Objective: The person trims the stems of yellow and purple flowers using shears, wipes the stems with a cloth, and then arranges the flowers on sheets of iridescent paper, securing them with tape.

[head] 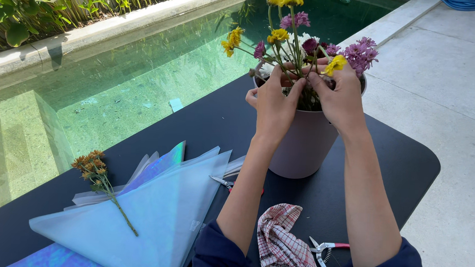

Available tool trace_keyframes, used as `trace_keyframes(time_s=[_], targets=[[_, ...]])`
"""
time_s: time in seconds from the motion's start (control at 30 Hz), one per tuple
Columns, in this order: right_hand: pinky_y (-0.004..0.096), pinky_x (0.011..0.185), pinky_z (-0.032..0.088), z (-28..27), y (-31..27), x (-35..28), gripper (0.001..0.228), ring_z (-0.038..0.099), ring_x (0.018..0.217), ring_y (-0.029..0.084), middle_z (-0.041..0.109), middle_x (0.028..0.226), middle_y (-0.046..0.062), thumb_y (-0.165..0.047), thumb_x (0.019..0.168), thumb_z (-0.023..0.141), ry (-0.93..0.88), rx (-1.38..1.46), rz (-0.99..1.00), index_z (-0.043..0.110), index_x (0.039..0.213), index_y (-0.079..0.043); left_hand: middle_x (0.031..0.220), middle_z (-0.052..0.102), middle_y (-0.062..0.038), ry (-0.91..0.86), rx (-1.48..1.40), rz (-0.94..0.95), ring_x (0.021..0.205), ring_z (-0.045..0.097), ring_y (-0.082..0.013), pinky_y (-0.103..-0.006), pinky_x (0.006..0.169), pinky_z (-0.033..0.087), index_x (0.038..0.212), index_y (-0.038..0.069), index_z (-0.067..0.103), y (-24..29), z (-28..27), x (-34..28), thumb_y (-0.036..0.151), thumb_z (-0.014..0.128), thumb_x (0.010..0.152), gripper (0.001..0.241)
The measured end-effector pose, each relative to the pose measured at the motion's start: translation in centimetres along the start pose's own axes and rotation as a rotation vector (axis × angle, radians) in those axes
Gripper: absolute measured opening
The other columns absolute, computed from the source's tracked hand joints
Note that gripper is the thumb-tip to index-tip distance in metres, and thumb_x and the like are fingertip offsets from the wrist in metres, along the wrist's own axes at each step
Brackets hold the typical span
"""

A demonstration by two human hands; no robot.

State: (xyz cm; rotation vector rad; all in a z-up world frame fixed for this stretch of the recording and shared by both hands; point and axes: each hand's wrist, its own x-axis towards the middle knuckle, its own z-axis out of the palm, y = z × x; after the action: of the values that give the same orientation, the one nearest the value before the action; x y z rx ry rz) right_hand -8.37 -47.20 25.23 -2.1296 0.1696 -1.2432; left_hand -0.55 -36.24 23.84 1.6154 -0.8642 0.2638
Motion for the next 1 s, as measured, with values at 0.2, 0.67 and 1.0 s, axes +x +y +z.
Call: trace_keyframes(time_s=[0.2,0.67,1.0], targets=[[0.049,0.101,0.040,-1.3,-2.1,-0.3,0.032,0.056,0.122,0.038,0.060,0.119,0.013,-0.036,0.100,0.075,-0.113,-0.052,-0.012,0.072,0.124,-0.016,0.108,0.071,-0.007,0.114,-0.271,-0.047,0.105,0.072,-0.0314,-0.0688,0.108,0.028,0.122,0.015,0.061,1.1,-3.1,-0.2,0.032,0.062,0.103,0.026],[0.044,0.093,0.037,0.2,0.2,0.0,0.023,0.056,0.118,0.034,0.060,0.123,0.009,-0.032,0.102,0.078,0.095,-0.168,-0.061,0.075,0.105,-0.010,0.114,0.067,-0.006,0.074,-0.420,0.059,0.103,0.068,-0.0201,-0.0474,0.087,0.056,0.131,0.016,0.060,-0.9,-2.5,0.2,0.027,0.068,0.100,0.033],[0.038,0.085,0.048,0.0,-4.1,0.2,0.028,0.069,0.093,0.026,0.068,0.097,0.012,-0.028,0.106,0.076,0.176,0.010,-0.146,0.076,0.111,-0.001,0.079,0.074,0.015,0.095,-0.245,0.058,0.083,0.073,-0.0047,-0.0258,0.088,0.050,0.098,0.034,0.075,0.3,-2.3,-0.4,0.043,0.076,0.091,0.012]])
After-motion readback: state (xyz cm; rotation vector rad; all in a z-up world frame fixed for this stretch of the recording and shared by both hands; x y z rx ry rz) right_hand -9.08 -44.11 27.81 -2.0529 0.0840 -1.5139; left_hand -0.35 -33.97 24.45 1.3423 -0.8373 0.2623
